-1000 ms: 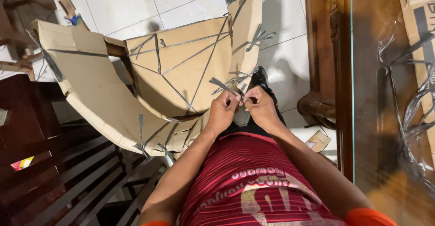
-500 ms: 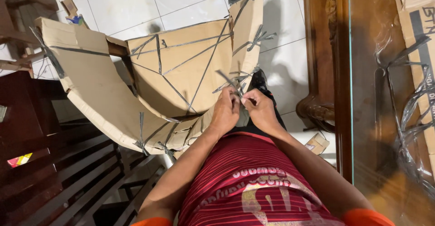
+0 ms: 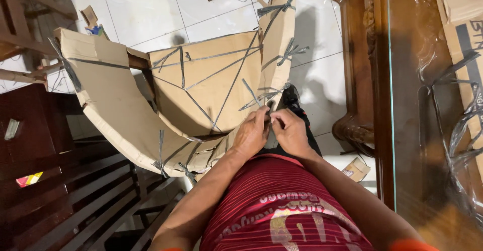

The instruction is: Wrapping a wooden chair with cardboard and securing it with plastic ties

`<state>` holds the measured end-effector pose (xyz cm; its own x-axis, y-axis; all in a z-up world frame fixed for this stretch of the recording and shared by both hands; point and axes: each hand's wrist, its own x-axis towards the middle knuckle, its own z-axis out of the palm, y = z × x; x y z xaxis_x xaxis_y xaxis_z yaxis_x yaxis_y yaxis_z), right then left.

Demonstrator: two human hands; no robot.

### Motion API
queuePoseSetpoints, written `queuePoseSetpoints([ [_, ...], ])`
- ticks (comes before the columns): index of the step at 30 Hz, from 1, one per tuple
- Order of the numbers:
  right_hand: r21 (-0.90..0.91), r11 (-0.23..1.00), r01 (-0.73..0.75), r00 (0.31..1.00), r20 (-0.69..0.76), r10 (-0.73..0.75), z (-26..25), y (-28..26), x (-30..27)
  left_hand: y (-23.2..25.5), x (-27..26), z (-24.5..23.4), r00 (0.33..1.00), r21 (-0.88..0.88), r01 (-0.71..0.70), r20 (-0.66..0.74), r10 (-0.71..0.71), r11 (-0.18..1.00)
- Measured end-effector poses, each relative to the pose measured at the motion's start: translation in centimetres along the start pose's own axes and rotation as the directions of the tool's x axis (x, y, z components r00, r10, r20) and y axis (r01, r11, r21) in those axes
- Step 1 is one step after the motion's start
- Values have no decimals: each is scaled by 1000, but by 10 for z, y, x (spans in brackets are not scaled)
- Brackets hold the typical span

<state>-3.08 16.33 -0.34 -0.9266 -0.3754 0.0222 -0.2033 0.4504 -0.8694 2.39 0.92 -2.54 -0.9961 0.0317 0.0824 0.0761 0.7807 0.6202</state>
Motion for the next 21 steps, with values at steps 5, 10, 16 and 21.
queuePoseSetpoints([
  [5, -245, 928, 282, 959, 43, -280, 5, 21, -4, -4, 0, 0, 1000, -26, -6, 18, 7, 1000],
  [10, -320, 841, 437, 897, 86, -433, -6, 9, 5, 1, 2, -6, 1000, -42, -3, 11, 3, 999],
  [16, -419, 748, 515, 845, 101, -525, 2, 30, 4, -2, -3, 17, 995, 83, 37, -91, -30, 996],
  [21, -441, 703, 558, 816, 141, -560, -8, 9, 12, 2, 0, 17, 990, 187, 32, -139, -6, 982],
])
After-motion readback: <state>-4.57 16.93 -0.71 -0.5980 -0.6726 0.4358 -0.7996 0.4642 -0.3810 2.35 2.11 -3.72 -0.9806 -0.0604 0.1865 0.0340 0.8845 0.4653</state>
